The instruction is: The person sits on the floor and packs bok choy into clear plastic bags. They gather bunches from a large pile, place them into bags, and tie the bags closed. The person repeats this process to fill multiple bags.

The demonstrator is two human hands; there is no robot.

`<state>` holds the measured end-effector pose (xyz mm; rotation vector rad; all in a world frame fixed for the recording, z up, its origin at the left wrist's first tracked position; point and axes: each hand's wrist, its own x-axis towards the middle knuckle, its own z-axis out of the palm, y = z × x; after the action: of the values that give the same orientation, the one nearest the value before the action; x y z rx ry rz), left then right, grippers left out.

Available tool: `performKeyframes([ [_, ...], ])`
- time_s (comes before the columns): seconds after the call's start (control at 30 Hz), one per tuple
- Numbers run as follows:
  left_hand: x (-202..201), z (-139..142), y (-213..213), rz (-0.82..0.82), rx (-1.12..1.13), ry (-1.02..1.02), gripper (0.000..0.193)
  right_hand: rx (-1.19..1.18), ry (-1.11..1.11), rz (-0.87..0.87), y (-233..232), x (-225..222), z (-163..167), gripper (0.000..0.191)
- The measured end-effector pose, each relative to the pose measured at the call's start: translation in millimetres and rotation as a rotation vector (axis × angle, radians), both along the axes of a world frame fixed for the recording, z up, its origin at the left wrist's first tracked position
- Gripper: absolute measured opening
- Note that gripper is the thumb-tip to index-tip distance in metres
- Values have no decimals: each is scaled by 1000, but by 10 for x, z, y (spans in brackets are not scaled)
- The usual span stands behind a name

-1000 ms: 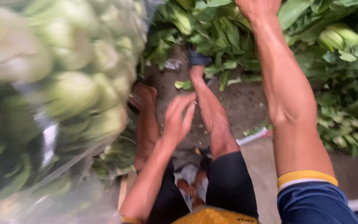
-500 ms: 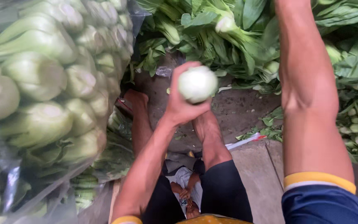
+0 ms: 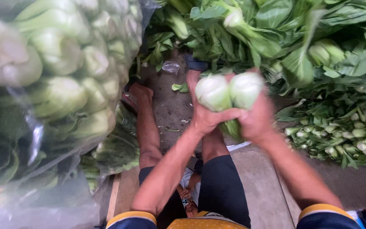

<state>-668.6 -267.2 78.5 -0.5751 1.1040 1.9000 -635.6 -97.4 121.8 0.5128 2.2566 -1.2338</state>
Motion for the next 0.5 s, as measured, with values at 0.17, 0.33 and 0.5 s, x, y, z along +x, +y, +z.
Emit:
performKeyframes([
  [0.17,459,9,-815,-58,-251,-196,81,-313,12,-233,-920,196,-178,68],
  [0.33,668,-232,-1846,99,-348,-406,62,-870,-453,-385,-1399,88,-1161,49],
  [0.5,841,-262,-2319,157,-137,-484,62,303,203,-9,-1732,-354,-2963,54],
])
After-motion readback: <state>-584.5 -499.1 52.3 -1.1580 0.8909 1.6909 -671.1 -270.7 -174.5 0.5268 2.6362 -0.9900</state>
